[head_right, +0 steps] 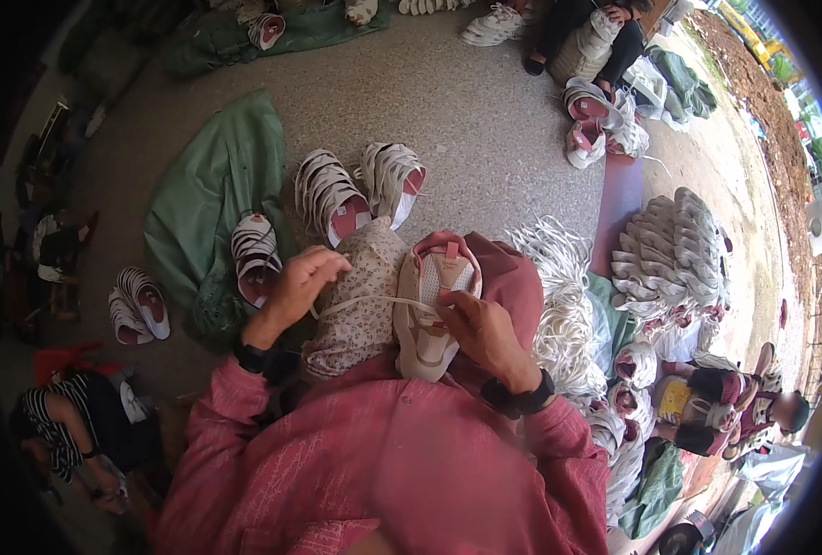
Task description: The person threads a white shoelace through the eyelets of a white sneaker held in their lap. They pull the laces tight and arrange them across the shoe opening. The person repeats this threading and tightening process for the duration of the clip.
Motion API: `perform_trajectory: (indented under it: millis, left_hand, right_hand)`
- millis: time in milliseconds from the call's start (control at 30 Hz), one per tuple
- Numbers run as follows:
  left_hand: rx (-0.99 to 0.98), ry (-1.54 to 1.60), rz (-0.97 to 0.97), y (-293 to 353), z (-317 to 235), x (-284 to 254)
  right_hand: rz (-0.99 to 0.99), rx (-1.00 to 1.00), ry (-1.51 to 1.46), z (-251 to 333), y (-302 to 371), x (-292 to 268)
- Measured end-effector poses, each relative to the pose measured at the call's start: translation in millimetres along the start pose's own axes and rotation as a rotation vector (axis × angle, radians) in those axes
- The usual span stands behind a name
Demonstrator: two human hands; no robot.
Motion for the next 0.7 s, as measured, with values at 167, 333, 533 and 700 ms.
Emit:
perform_trajectory:
  millis: [167, 333, 533, 700]
  left_hand:
    - [0.186, -0.363, 0.330, -12, -20, 67]
    - [0.252, -0.384, 0.478, 5, -8, 92]
    - [0.190, -0.343, 0.397, 3, -10, 91]
    - [0.238, -0.452, 0.293, 2, -31, 98]
  right_hand:
    - [0.131, 0.052, 0.115, 12, -3, 11]
    - [0.145, 0.075, -0.065, -9, 0, 17]
    - [0.246, 0.204, -0.115, 13, 3, 14]
    - [0.330, 0.203, -0.167, 19, 4, 10]
Point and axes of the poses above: each hand's wrist, its own y-axis away from the middle knuckle, its own x-axis out of the palm, z = x × y, the point moved 4 cm from there along -y, towards the middle knuckle, and after that the axes turned 5 degrees about y, right-handed, at the moved point
